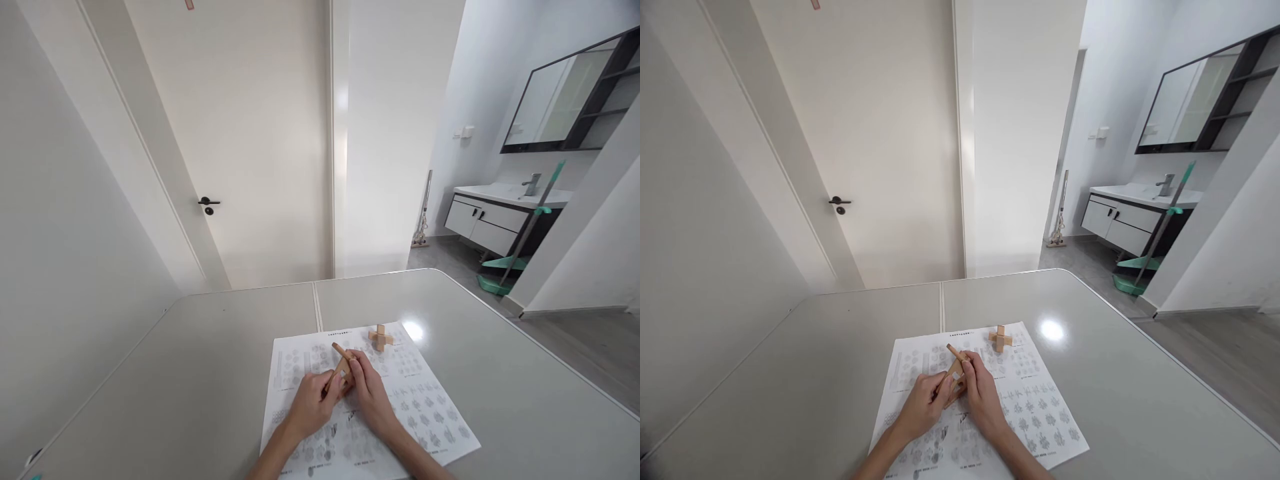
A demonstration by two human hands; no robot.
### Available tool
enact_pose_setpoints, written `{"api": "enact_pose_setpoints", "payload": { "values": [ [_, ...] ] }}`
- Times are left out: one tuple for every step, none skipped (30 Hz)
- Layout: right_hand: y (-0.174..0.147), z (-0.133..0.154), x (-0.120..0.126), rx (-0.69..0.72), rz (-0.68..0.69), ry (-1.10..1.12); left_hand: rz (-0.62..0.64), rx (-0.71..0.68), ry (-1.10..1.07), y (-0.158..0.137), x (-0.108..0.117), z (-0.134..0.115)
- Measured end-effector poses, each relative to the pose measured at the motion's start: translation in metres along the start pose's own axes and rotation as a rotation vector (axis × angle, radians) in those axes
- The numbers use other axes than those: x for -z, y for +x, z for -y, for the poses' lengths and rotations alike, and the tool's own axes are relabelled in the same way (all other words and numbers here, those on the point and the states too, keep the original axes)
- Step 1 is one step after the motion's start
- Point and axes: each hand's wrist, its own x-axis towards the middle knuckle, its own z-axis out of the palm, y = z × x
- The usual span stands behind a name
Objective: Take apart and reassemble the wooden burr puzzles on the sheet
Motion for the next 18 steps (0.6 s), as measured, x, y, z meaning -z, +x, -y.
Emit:
{"api": "enact_pose_setpoints", "payload": {
  "values": [
    [0.000,0.000,0.000,0.007,-0.002,-0.018,0.012,0.000,-0.006,0.000,0.002,-0.001],
    [0.000,-0.001,0.000,0.014,-0.001,-0.036,0.030,-0.001,-0.013,0.001,0.004,-0.002],
    [-0.001,-0.001,0.000,0.020,0.003,-0.055,0.049,-0.003,-0.021,0.001,0.007,-0.003],
    [-0.001,-0.001,0.000,0.027,0.008,-0.074,0.064,-0.007,-0.026,0.001,0.009,-0.004],
    [-0.002,0.000,0.000,0.033,0.012,-0.095,0.072,-0.011,-0.029,0.001,0.010,-0.005],
    [-0.002,0.000,0.000,0.040,0.015,-0.115,0.071,-0.015,-0.027,0.000,0.011,-0.005],
    [-0.003,0.001,0.000,0.046,0.015,-0.133,0.064,-0.017,-0.022,0.000,0.011,-0.004],
    [-0.003,0.001,0.000,0.052,0.014,-0.150,0.053,-0.018,-0.017,0.000,0.010,-0.003],
    [-0.003,0.002,0.000,0.057,0.007,-0.165,0.042,-0.020,-0.012,-0.001,0.009,-0.002],
    [-0.004,0.003,0.000,0.061,-0.001,-0.177,0.033,-0.020,-0.007,-0.001,0.007,-0.001],
    [-0.004,0.003,0.000,0.066,-0.010,-0.188,0.027,-0.019,-0.002,-0.002,0.005,0.000],
    [-0.004,0.004,0.000,0.071,-0.019,-0.198,0.024,-0.018,0.003,-0.002,0.004,0.001],
    [-0.005,0.004,0.000,0.077,-0.030,-0.208,0.022,-0.015,0.008,-0.002,0.002,0.001],
    [-0.005,0.004,0.000,0.084,-0.040,-0.217,0.020,-0.014,0.012,-0.003,0.001,0.001],
    [-0.006,0.005,0.000,0.089,-0.048,-0.227,0.018,-0.013,0.012,-0.003,0.001,0.002],
    [-0.006,0.005,0.000,0.091,-0.054,-0.235,0.019,-0.012,0.010,-0.004,0.000,0.001],
    [-0.007,0.005,0.000,0.091,-0.059,-0.243,0.023,-0.011,0.005,-0.004,-0.001,0.001],
    [-0.007,0.005,0.000,0.091,-0.065,-0.249,0.027,-0.010,0.000,-0.005,-0.001,0.001]
  ]
}}
